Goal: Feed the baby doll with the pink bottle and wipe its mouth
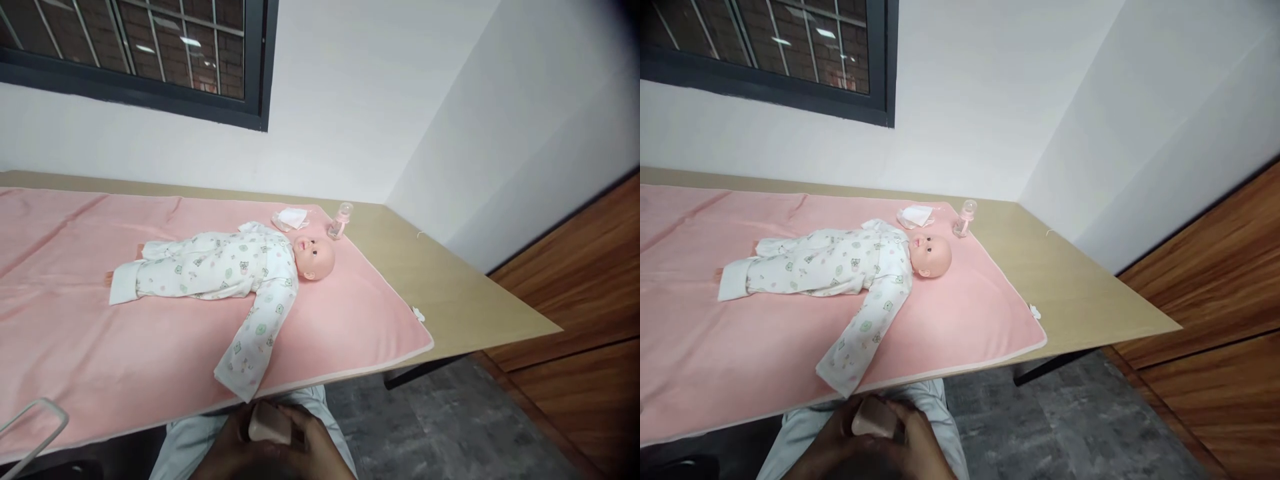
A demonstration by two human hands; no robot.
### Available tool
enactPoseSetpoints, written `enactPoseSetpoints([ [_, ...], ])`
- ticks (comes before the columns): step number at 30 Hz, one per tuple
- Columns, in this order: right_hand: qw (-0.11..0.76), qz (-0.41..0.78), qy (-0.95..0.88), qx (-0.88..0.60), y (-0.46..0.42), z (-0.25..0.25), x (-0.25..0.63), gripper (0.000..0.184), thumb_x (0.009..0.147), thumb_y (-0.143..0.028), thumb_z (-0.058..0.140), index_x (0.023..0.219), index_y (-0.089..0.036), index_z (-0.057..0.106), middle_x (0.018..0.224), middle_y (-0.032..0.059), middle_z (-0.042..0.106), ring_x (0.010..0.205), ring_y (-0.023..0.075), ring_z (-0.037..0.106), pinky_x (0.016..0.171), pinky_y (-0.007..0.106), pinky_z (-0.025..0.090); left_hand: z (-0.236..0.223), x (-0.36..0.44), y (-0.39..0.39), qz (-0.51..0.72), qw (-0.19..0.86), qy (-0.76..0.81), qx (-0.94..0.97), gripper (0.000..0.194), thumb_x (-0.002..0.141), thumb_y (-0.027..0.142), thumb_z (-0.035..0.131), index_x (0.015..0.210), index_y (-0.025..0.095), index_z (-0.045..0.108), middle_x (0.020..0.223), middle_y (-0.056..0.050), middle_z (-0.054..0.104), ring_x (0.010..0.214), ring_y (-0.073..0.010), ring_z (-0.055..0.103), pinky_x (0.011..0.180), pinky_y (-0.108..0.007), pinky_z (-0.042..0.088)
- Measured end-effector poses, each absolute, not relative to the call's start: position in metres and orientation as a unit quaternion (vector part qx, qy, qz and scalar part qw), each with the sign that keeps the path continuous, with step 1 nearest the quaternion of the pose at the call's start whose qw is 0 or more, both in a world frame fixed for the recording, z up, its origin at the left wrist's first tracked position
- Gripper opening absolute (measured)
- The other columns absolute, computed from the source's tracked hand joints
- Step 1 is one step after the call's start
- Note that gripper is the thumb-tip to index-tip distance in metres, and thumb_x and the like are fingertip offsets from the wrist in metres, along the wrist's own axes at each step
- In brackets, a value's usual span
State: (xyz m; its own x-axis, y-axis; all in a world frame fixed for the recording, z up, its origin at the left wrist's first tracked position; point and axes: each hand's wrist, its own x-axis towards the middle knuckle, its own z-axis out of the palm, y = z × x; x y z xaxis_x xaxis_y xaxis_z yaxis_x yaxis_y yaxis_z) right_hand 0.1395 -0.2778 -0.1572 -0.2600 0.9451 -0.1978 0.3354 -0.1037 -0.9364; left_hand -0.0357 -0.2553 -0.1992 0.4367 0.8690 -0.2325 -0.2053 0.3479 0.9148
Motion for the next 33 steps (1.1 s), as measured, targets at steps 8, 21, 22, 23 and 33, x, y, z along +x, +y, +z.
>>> enactPoseSetpoints([
  [8, 0.275, 0.447, -0.641, -0.559, -0.271, -0.164, 0.13, 0.06, 0.069, -0.015, 0.075, 0.128, -0.021, 0.061, 0.133, 0.0119, 0.057, 0.127, 0.0255, 0.052, 0.111, 0.039, 0.04, -0.228, -0.046, -0.25, 0.386, 0.716, 0.38, 0.44, 0.067, 0.049, 0.042, 0.089, 0.103, 0.011, 0.066, 0.095, -0.014, 0.071, 0.092, -0.0332, 0.065, 0.077, -0.036, 0.053],
  [21, 0.228, 0.229, -0.802, -0.501, -0.294, -0.203, 0.124, 0.046, 0.086, -0.005, 0.048, 0.125, -0.024, 0.061, 0.12, 0.0067, 0.062, 0.111, 0.0216, 0.06, 0.096, 0.032, 0.053, -0.225, -0.055, -0.264, 0.382, 0.786, 0.395, 0.284, 0.059, 0.069, 0.066, 0.071, 0.104, 0.019, 0.074, 0.114, -0.012, 0.069, 0.117, -0.0314, 0.058, 0.103, -0.044, 0.042],
  [22, 0.225, 0.226, -0.805, -0.501, -0.294, -0.2, 0.124, 0.042, 0.087, -0.006, 0.048, 0.122, -0.024, 0.063, 0.118, 0.0056, 0.064, 0.109, 0.0206, 0.061, 0.094, 0.03, 0.053, -0.221, -0.054, -0.265, 0.367, 0.802, 0.397, 0.255, 0.056, 0.07, 0.063, 0.073, 0.104, 0.019, 0.074, 0.114, -0.011, 0.069, 0.117, -0.0304, 0.058, 0.103, -0.042, 0.043],
  [23, 0.225, 0.218, -0.809, -0.497, -0.294, -0.199, 0.124, 0.039, 0.089, -0.007, 0.047, 0.12, -0.024, 0.064, 0.116, 0.0049, 0.065, 0.107, 0.0199, 0.062, 0.093, 0.029, 0.054, -0.217, -0.053, -0.266, 0.352, 0.816, 0.393, 0.236, 0.056, 0.068, 0.061, 0.075, 0.105, 0.019, 0.073, 0.113, -0.011, 0.07, 0.117, -0.0301, 0.058, 0.102, -0.041, 0.044],
  [33, 0.275, 0.117, -0.826, -0.478, -0.294, -0.21, 0.128, 0.028, 0.087, -0.006, 0.046, 0.106, -0.017, 0.063, 0.117, 0.0088, 0.064, 0.108, 0.018, 0.062, 0.09, 0.028, 0.055, -0.194, -0.041, -0.269, 0.379, 0.805, 0.359, 0.282, 0.047, 0.067, 0.046, 0.08, 0.107, 0.022, 0.075, 0.103, -0.008, 0.073, 0.102, -0.0298, 0.066, 0.088, -0.037, 0.051],
])
